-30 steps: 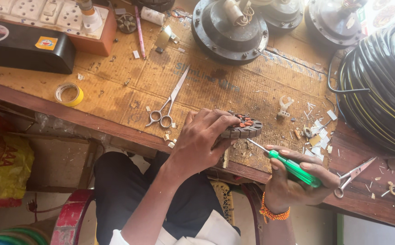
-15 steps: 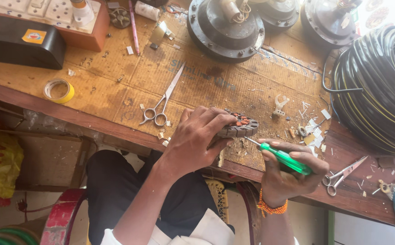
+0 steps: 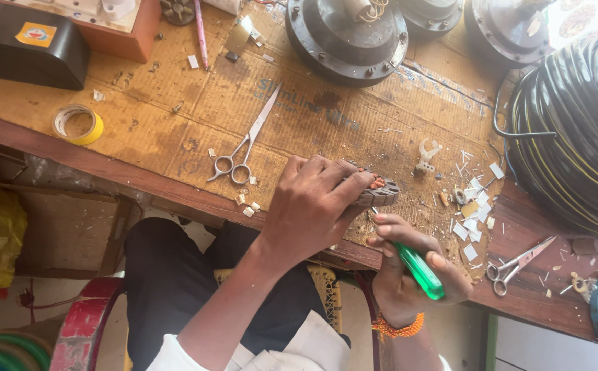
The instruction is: The person inserts small white insulating pieces into slots on a circular stator core, using a green screwdriver to press them in and scissors to trim excess material. The person repeats this process for multiple slots around the stator.
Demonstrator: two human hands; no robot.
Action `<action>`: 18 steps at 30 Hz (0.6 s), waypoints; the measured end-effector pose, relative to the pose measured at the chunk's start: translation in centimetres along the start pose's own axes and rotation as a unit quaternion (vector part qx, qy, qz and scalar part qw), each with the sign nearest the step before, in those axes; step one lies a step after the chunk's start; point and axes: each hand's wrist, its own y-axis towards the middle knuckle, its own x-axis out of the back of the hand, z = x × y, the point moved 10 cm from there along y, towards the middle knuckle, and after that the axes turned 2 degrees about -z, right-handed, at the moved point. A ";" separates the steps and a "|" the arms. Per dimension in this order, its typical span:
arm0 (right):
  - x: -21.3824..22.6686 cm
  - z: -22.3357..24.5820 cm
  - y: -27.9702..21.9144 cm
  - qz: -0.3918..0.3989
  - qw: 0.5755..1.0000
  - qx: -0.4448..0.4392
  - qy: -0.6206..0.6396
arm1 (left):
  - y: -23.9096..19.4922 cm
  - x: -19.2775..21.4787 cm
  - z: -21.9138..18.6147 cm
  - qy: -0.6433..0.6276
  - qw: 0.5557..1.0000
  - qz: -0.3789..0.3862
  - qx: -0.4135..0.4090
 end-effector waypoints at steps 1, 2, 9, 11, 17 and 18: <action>0.4 0.2 0.0 -0.024 1.000 0.000 -0.007 | 0.1 -0.1 -0.2 0.001 1.000 -0.006 0.000; 0.7 -0.6 0.1 -0.035 0.997 -0.048 -0.045 | 0.2 -0.2 -0.5 0.002 1.000 -0.013 0.000; 2.5 -1.8 1.5 -0.016 0.992 -0.101 -0.080 | 0.0 -0.2 0.7 -0.039 0.999 -0.012 0.020; 1.9 -1.3 1.2 0.003 0.995 -0.049 -0.087 | -0.1 0.0 0.9 -0.045 0.998 -0.023 0.026; 1.8 -1.3 -0.3 -0.015 0.997 -0.052 -0.056 | -0.5 0.1 1.2 -0.053 0.997 -0.036 0.031; 1.7 -1.2 -0.1 0.011 0.997 -0.059 -0.052 | -0.5 0.1 1.2 -0.055 0.997 -0.037 0.030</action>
